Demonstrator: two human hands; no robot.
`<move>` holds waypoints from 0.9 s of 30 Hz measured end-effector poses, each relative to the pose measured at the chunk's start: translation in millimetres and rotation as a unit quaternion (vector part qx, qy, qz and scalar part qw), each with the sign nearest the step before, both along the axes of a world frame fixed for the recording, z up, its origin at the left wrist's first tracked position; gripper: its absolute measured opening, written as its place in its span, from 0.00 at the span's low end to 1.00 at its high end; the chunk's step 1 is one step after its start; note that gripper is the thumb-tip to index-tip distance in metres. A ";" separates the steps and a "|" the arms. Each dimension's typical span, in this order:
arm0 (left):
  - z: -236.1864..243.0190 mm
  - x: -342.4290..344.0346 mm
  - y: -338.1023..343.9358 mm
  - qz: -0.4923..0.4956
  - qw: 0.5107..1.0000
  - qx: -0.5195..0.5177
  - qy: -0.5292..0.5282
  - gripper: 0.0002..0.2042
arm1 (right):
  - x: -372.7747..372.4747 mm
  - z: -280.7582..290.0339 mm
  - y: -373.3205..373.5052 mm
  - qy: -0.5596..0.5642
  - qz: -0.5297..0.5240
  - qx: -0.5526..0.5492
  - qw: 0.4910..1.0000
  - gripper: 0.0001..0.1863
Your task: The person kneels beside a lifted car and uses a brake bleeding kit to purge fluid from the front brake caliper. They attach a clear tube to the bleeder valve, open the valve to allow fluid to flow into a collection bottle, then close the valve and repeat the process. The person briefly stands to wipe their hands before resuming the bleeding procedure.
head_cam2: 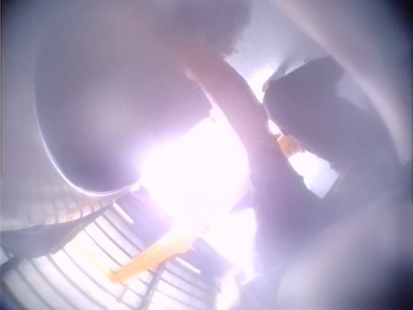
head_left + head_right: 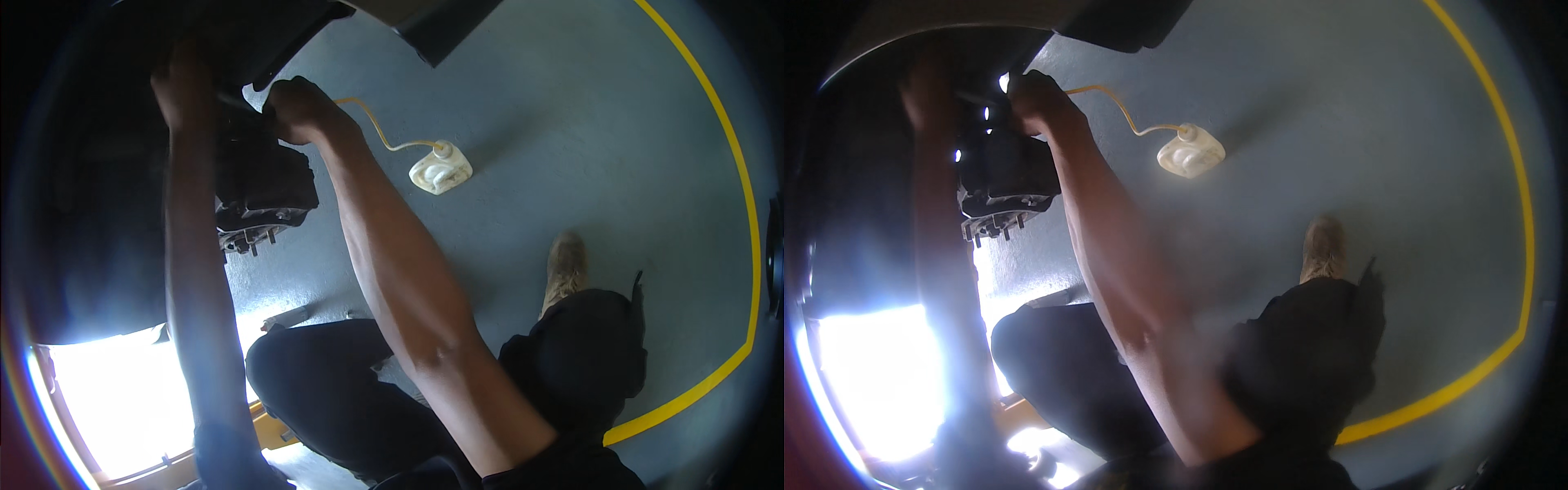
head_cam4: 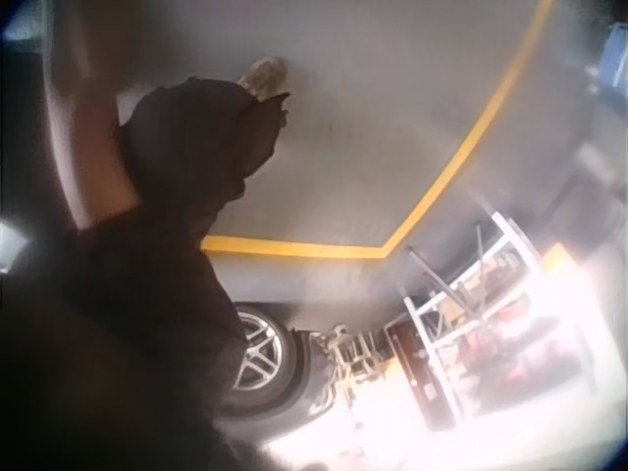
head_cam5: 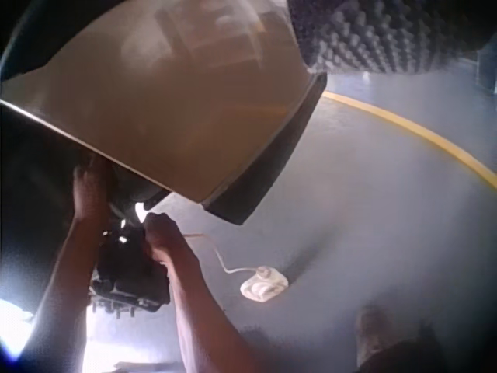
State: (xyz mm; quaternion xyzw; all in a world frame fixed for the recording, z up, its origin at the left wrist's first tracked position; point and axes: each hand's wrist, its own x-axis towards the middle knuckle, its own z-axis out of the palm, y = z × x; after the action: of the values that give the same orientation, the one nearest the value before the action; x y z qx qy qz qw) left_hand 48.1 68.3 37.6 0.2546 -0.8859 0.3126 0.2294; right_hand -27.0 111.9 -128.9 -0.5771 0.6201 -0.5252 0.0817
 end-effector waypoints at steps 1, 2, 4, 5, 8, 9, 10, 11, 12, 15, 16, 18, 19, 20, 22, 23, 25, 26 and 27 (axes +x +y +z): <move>-11.6 14.6 27.5 -0.136 0.990 -0.020 0.032 0.11 | 1.7 -0.6 3.0 0.003 0.012 0.012 1.000 0.08; -29.3 28.5 53.6 -0.198 0.978 0.033 0.055 0.10 | -0.4 0.2 4.9 -0.024 0.048 -0.017 0.998 0.08; -72.0 61.4 111.7 -0.244 0.932 0.235 0.132 0.17 | -4.2 -0.1 11.6 -0.007 0.061 -0.006 0.998 0.07; -77.1 64.5 118.8 -0.222 0.929 0.264 0.134 0.16 | -3.9 2.4 15.0 0.006 0.060 -0.032 0.998 0.07; -91.0 74.3 132.1 -0.271 0.923 0.271 0.031 0.12 | -8.2 12.5 28.7 0.058 0.068 -0.044 0.995 0.09; -98.5 78.6 136.6 -0.305 0.923 0.233 -0.025 0.11 | -10.3 16.9 31.6 0.056 0.072 -0.037 0.995 0.10; -107.1 79.5 137.7 -0.344 0.910 0.212 -0.095 0.10 | -13.4 21.4 33.8 0.092 0.081 -0.016 0.992 0.09; -115.8 84.6 138.0 -0.237 0.918 0.196 -0.252 0.11 | -13.6 24.8 35.4 0.090 0.058 0.003 0.994 0.08; -126.9 88.1 136.0 -0.163 0.879 0.226 -0.386 0.10 | -15.2 28.7 35.6 0.094 0.075 0.000 0.993 0.08; -178.1 83.3 118.2 -0.176 0.903 0.214 -0.329 0.07 | -13.9 32.3 34.6 0.096 0.061 0.021 0.993 0.09; -196.0 80.2 109.6 -0.166 0.908 0.213 -0.320 0.07 | -12.4 31.6 34.1 0.097 0.050 0.020 0.994 0.10; -227.3 72.1 90.4 -0.143 0.918 0.216 -0.300 0.07 | -10.9 29.0 33.5 0.064 0.068 -0.015 0.995 0.09; -239.7 69.6 80.8 -0.127 0.918 0.213 -0.309 0.07 | -10.1 28.0 33.2 0.043 0.074 -0.002 0.996 0.09; -250.1 65.7 69.9 -0.112 0.918 0.209 -0.319 0.08 | -10.8 27.6 33.2 0.028 0.090 0.004 0.996 0.09; -267.1 56.4 53.7 -0.076 0.916 0.192 -0.344 0.09 | -12.0 29.0 33.1 0.030 0.090 0.016 0.995 0.09; -273.1 52.4 49.1 -0.101 0.927 0.206 -0.298 0.09 | -12.7 30.2 33.1 0.027 0.088 0.031 0.995 0.09; -275.6 47.5 49.6 -0.122 0.934 0.240 -0.233 0.10 | -14.1 34.4 33.9 0.020 0.103 0.022 0.994 0.08; -271.1 46.1 54.6 -0.168 0.932 0.237 -0.219 0.10 | -14.9 36.3 34.6 0.012 0.106 0.038 0.994 0.08; -262.1 46.6 62.6 -0.167 0.927 0.245 -0.231 0.10 | -15.6 37.8 35.1 0.028 0.108 0.028 0.993 0.09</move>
State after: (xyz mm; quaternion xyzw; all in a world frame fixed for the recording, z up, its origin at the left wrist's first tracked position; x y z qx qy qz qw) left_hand 94.7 130.9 -224.5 0.0715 -0.9931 0.0929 -0.0023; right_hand -42.6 147.0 -91.1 -0.6525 0.5708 -0.4794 0.1364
